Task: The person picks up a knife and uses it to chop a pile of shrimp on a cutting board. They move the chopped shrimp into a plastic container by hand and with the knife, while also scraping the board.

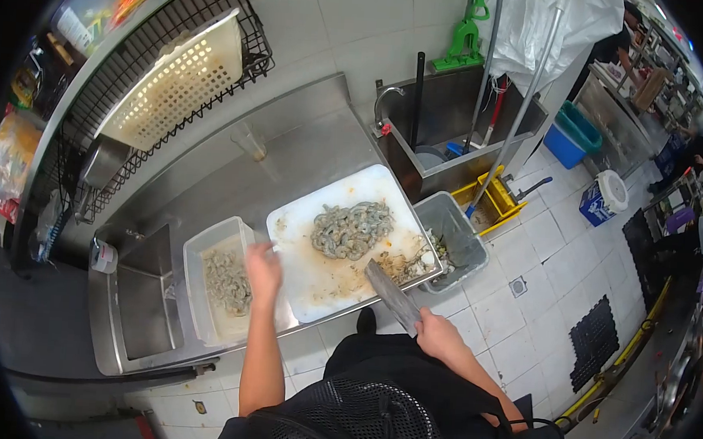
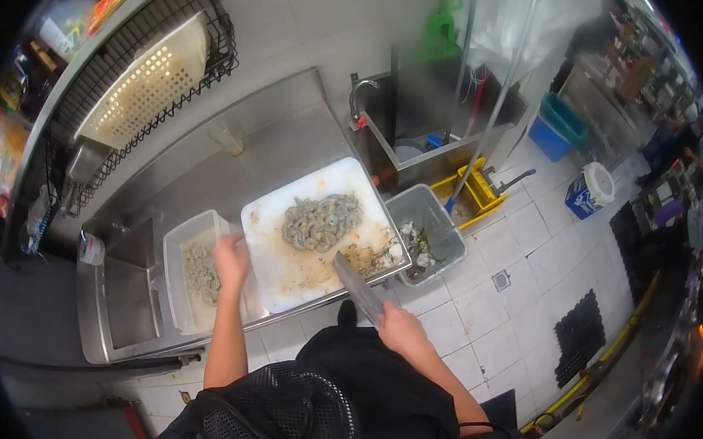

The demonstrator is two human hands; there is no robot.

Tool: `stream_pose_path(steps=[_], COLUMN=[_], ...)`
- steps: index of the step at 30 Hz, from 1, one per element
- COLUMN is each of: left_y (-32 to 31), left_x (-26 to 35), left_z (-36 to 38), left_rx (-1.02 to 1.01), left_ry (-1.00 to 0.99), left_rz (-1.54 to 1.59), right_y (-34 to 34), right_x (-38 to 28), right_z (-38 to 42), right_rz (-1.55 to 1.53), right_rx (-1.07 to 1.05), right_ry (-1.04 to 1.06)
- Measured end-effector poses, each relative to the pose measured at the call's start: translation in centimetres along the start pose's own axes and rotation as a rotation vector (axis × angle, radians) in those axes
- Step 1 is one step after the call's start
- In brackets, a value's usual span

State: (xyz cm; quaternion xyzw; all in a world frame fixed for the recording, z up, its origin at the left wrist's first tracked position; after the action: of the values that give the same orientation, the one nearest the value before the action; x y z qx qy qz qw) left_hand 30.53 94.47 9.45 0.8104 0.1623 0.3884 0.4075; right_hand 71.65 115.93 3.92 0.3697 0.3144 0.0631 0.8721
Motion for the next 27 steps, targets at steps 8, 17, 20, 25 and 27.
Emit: stream_pose_path(steps=[8, 17, 20, 25, 27], left_y=[-14.1, -13.3, -13.7, -15.3, -14.1], left_x=[10.0, 9.5, 9.7, 5.5, 6.2], left_z=[-3.4, -2.0, -1.6, 4.7, 7.4], left_rx=[-0.255, -0.361, -0.362, -0.475, -0.586], left_ry=[-0.296, -0.273, -0.316, 0.191, 0.206], left_rz=[0.061, 0.143, 0.055, 0.621, 0.443], right_y=[-0.2, -0.4, -0.5, -0.6, -0.6], right_x=[-0.1, 0.8, 0.8, 1.3, 1.3], right_z=[0.0, -0.2, -0.4, -0.8, -0.9], right_rz=[0.019, -0.013, 0.002, -0.072, -0.109], right_rx=[0.031, 0.001, -0.013, -0.041, -0.044], right_ry=[0.037, 0.001, 0.011, 0.004, 0.012])
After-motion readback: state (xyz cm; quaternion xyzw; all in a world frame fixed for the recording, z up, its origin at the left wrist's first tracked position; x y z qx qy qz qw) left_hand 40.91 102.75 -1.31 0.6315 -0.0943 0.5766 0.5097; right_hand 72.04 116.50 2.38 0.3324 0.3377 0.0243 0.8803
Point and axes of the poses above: each hand's wrist, its own z-axis away from the middle knuckle, its own y-axis out of the back of the hand, x = y × z, the point moved 10 cm from there along -z, towards the middle knuckle, and after that the axes turned 11 degrees about -y, right-handed, at the moved point
